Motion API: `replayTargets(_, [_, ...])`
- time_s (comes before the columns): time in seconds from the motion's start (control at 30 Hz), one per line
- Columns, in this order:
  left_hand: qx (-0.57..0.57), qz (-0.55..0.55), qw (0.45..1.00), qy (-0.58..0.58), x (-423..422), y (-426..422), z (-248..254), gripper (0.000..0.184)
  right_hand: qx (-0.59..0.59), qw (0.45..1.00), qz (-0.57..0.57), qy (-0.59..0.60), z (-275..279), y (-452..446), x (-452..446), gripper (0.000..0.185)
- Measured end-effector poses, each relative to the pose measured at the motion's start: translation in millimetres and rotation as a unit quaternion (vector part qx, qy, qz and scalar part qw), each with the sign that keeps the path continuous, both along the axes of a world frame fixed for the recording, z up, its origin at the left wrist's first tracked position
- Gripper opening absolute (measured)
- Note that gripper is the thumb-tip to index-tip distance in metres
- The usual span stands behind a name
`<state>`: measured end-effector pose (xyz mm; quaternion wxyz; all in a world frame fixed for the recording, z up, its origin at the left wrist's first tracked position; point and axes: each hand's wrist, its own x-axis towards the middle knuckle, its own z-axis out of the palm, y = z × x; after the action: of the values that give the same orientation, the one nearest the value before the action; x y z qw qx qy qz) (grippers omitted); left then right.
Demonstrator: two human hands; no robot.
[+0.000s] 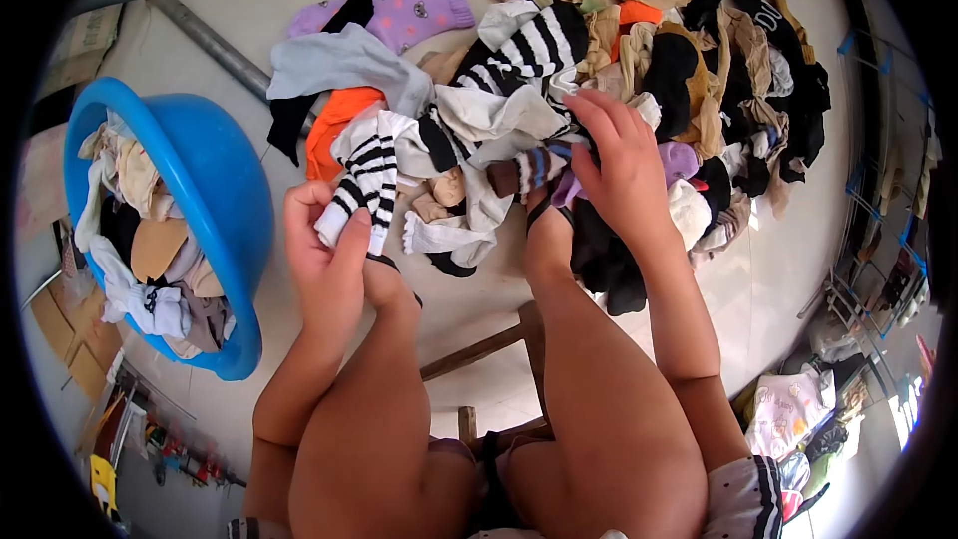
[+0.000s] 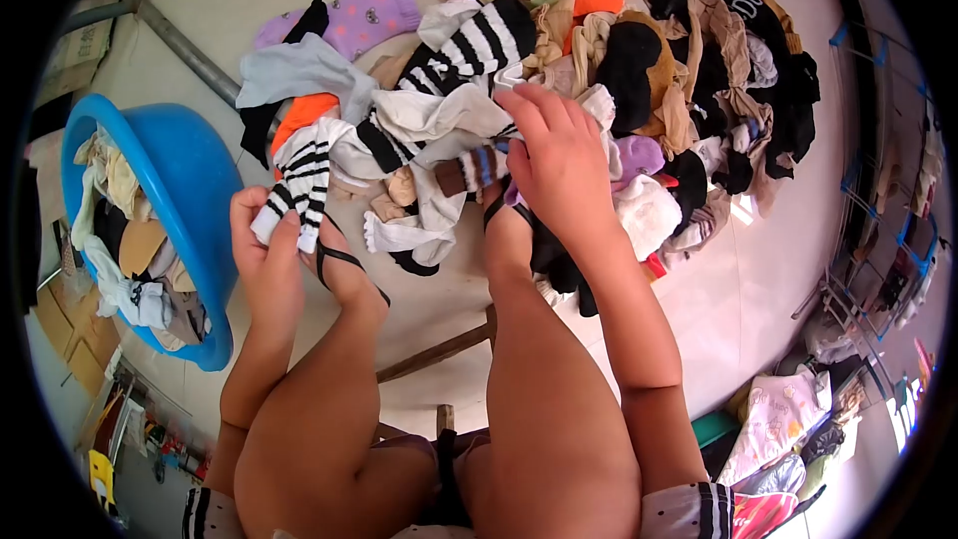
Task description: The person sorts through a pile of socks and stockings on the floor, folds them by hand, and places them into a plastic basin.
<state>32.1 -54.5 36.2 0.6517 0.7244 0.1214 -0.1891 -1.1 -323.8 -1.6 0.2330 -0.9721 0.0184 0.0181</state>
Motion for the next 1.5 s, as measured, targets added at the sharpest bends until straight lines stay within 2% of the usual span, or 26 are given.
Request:
replayTargets(0.07, [-0.007,0.024,1.000,0.018,-1,-4,1,0.024,0.028,0.999,-0.036,-0.018,-14,-1,0,0.030])
replayTargets(0.13, [-0.002,0.017,1.000,0.023,-3,1,-3,0.025,0.069,0.987,-0.140,0.049,-48,-12,-1,0.030])
replayTargets(0.17, [0.003,0.011,1.000,0.028,-4,3,-3,0.027,0.163,0.949,-0.228,0.147,-51,-13,6,0.028])
replayTargets(0.2, [0.004,0.011,1.000,0.029,-5,5,-2,0.027,0.163,0.948,-0.228,0.147,-55,-13,9,0.028])
replayTargets(0.27, [0.009,-0.028,0.998,0.049,-4,5,2,0.025,0.040,0.982,-0.144,0.118,-59,-12,13,0.026])
replayTargets(0.33, [0.002,-0.034,0.999,0.036,-3,3,2,0.025,0.015,0.985,-0.125,0.122,-62,-11,16,0.023])
replayTargets(0.4, [-0.001,-0.016,0.999,0.038,-3,2,3,0.024,0.009,0.997,-0.069,-0.034,-67,-12,18,0.022])
replayTargets(0.43, [0.001,-0.013,0.999,0.037,-2,2,3,0.024,0.081,0.987,-0.133,0.033,-55,-8,20,0.018])
replayTargets(0.47, [-0.015,-0.002,0.999,0.034,-2,2,4,0.024,0.082,0.987,-0.130,0.034,-40,-2,24,0.018])
replayTargets(0.5, [-0.030,0.009,0.999,0.030,-1,1,4,0.023,0.219,0.950,-0.219,0.030,-21,5,27,0.016])
replayTargets(0.53, [-0.028,0.010,0.999,0.029,0,0,6,0.023,0.350,0.886,-0.303,0.026,-4,11,28,0.014])
replayTargets(0.6, [-0.058,0.024,0.998,0.019,6,-4,13,0.022,0.265,0.931,-0.220,-0.122,27,22,25,0.013])
replayTargets(0.67, [-0.078,0.012,0.997,0.004,15,-10,26,0.025,0.349,0.878,-0.207,-0.255,42,41,17,0.016])
replayTargets(0.73, [-0.147,0.022,0.988,0.031,22,-19,37,0.028,0.374,0.899,-0.086,-0.212,59,59,15,0.019])
replayTargets(0.8, [-0.189,-0.018,0.982,0.015,19,-24,36,0.031,0.403,0.907,0.039,-0.113,73,75,18,0.021])
replayTargets(0.87, [-0.152,-0.063,0.986,-0.010,16,-30,36,0.033,0.497,0.866,0.028,0.043,72,88,18,0.021])
replayTargets(0.93, [-0.192,-0.076,0.978,0.020,13,-22,29,0.036,0.566,0.821,0.009,0.073,70,92,22,0.021])
replayTargets(1.0, [-0.233,-0.061,0.969,0.062,11,-20,28,0.040,0.617,0.778,-0.068,0.095,64,96,20,0.023])
replayTargets(1.03, [-0.280,-0.082,0.956,0.031,9,-20,24,0.046,0.586,0.800,-0.071,0.108,60,94,19,0.027])
replayTargets(1.17, [-0.250,-0.121,0.961,0.008,5,-26,24,0.048,0.545,0.829,-0.072,0.106,54,89,13,0.033])
replayTargets(1.23, [-0.238,-0.069,0.966,0.070,3,-25,22,0.046,0.531,0.839,-0.061,0.105,54,89,13,0.034])
replayTargets(1.4, [-0.205,-0.063,0.976,0.048,1,-22,16,0.043,0.516,0.851,-0.029,0.099,57,93,15,0.037])
replayTargets(1.47, [-0.202,-0.046,0.977,0.060,1,-20,13,0.046,0.471,0.879,0.021,0.069,59,93,16,0.032])
replayTargets(1.5, [-0.201,-0.034,0.976,0.072,1,-20,14,0.051,0.450,0.891,0.039,0.052,58,93,16,0.023])
